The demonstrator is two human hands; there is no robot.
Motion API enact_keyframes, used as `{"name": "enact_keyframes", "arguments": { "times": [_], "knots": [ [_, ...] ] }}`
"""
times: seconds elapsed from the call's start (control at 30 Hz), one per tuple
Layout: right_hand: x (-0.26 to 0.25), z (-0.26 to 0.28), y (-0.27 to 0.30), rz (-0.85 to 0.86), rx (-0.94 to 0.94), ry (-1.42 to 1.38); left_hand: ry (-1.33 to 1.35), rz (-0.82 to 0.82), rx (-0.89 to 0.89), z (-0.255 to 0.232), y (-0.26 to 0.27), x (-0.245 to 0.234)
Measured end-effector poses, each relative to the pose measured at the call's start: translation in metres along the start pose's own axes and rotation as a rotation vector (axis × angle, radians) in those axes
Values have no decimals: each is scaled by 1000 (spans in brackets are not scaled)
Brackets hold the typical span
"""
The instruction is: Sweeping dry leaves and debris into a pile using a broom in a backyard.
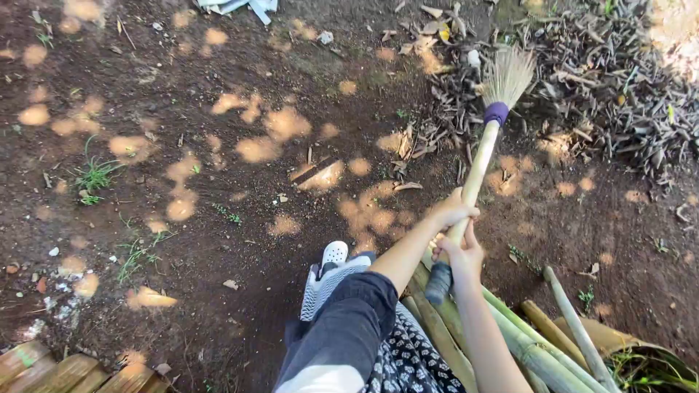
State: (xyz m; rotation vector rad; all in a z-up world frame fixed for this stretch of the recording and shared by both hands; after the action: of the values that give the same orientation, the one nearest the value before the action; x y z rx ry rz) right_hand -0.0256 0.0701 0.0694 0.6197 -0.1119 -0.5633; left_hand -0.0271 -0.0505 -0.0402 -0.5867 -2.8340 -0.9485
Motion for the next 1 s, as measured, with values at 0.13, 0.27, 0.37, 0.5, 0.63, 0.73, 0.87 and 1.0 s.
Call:
{"name": "enact_keyframes", "arguments": {
  "times": [0.13, 0.27, 0.37, 0.5, 0.63, 0.73, 0.87, 1.0],
  "knots": [
    [-12, -12, -2, 269, 65, -14, 164, -204, 80, -15, 39, -26],
    [15, -26, 3, 495, 158, 45, 184, -407, 1, -23, 114, -85],
    [43, -44, 18, 609, 259, 203, 341, -782, 131, 22, 133, -144],
    [58, -66, 37, 737, 460, 292, 401, -946, -101, 126, 151, -182],
    [24, -92, 14, 708, 457, 433, 483, -911, -182, 192, 113, -149],
    [-30, -61, -3, 711, 270, 575, 89, -741, -385, 157, 80, -69],
    [-52, -91, -69, 255, 297, 320, 270, -644, -72, 69, 54, -53],
    [-40, -18, -101, 52, -57, 405, 243, -156, 141, 15, -49, 11]
  ]
}}
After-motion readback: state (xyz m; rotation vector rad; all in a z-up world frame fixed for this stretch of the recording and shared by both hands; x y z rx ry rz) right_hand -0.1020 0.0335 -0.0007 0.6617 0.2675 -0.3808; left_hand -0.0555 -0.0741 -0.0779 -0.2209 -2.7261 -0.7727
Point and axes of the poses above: each hand's wrist, its own y-axis away from the middle knuckle, its own x-axis out of the palm, z = x × y, the point moved 7 cm from there along -y, towards the middle knuckle, and after that the axes turned 1 degree about x, right-handed, at the moved point
